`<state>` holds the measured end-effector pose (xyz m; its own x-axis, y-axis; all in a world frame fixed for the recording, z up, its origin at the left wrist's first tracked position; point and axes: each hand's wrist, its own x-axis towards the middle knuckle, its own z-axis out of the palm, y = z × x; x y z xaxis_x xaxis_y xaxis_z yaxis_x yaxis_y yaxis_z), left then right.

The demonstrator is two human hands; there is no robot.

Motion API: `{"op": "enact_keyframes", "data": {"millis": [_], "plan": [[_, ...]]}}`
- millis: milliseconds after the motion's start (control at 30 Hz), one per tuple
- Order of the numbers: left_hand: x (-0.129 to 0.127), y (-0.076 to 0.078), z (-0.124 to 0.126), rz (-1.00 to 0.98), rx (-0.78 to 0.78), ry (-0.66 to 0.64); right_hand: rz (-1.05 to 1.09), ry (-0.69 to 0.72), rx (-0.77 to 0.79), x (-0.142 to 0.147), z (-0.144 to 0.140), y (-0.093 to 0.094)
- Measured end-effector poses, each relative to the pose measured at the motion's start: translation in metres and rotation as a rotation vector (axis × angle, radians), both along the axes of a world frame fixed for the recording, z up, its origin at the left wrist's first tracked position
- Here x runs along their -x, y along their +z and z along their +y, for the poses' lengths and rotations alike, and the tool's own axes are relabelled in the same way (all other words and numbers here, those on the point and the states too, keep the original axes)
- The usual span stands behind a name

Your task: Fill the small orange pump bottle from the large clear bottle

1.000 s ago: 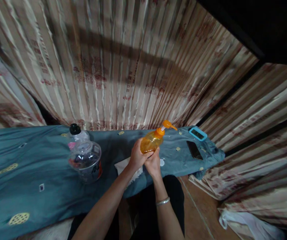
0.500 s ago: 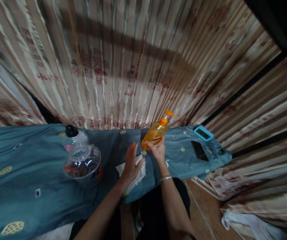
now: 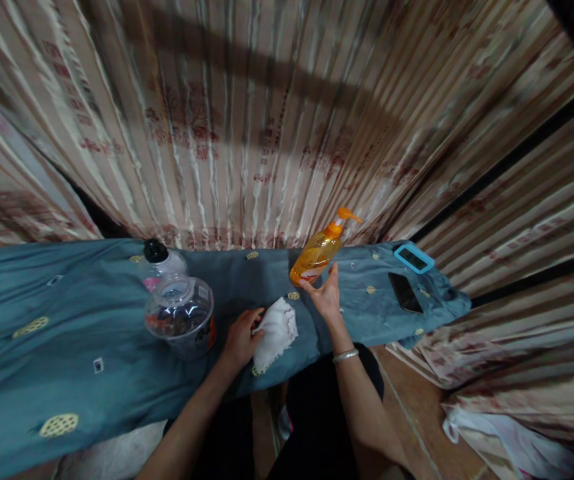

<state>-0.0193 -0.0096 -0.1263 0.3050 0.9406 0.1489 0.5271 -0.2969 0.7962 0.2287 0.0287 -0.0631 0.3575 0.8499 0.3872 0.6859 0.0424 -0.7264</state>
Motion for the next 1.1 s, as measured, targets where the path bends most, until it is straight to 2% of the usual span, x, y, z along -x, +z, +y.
{"op": "enact_keyframes", "data": {"millis": [100,200,267,333,433,533,633,733,833,933,1000,1100], "plan": [[-0.006,0.010,-0.003,-0.060,0.003,-0.028,-0.075,0.211,0.029,0.025,-0.033,-0.005],[-0.009,0.014,-0.007,-0.109,-0.090,-0.036,-0.139,0.477,0.115,0.056,-0.058,-0.014],[-0.007,0.017,-0.010,-0.135,-0.150,-0.043,-0.158,0.575,0.173,0.070,-0.067,-0.017],[0.000,0.019,-0.014,-0.153,-0.186,-0.044,-0.156,0.614,0.228,0.076,-0.071,-0.019],[0.017,0.019,-0.033,-0.157,-0.225,0.007,-0.143,0.617,0.284,0.076,-0.074,-0.020],[0.039,0.015,-0.067,-0.119,-0.263,0.071,-0.140,0.587,0.284,0.076,-0.072,-0.024],[0.063,0.011,-0.104,-0.070,-0.228,0.125,-0.148,0.522,0.221,0.079,-0.067,-0.029],[0.088,0.013,-0.126,-0.060,-0.196,0.190,-0.175,0.451,0.126,0.082,-0.064,-0.031],[0.111,0.021,-0.127,-0.068,-0.204,0.312,-0.198,0.417,0.059,0.085,-0.066,-0.029],[0.127,0.030,-0.114,-0.103,-0.260,0.443,-0.214,0.415,0.033,0.089,-0.067,-0.026],[0.131,0.034,-0.099,-0.130,-0.294,0.533,-0.221,0.414,0.042,0.090,-0.065,-0.024],[0.128,0.038,-0.077,-0.197,-0.264,0.578,-0.224,0.398,0.100,0.088,-0.059,-0.022]]}}
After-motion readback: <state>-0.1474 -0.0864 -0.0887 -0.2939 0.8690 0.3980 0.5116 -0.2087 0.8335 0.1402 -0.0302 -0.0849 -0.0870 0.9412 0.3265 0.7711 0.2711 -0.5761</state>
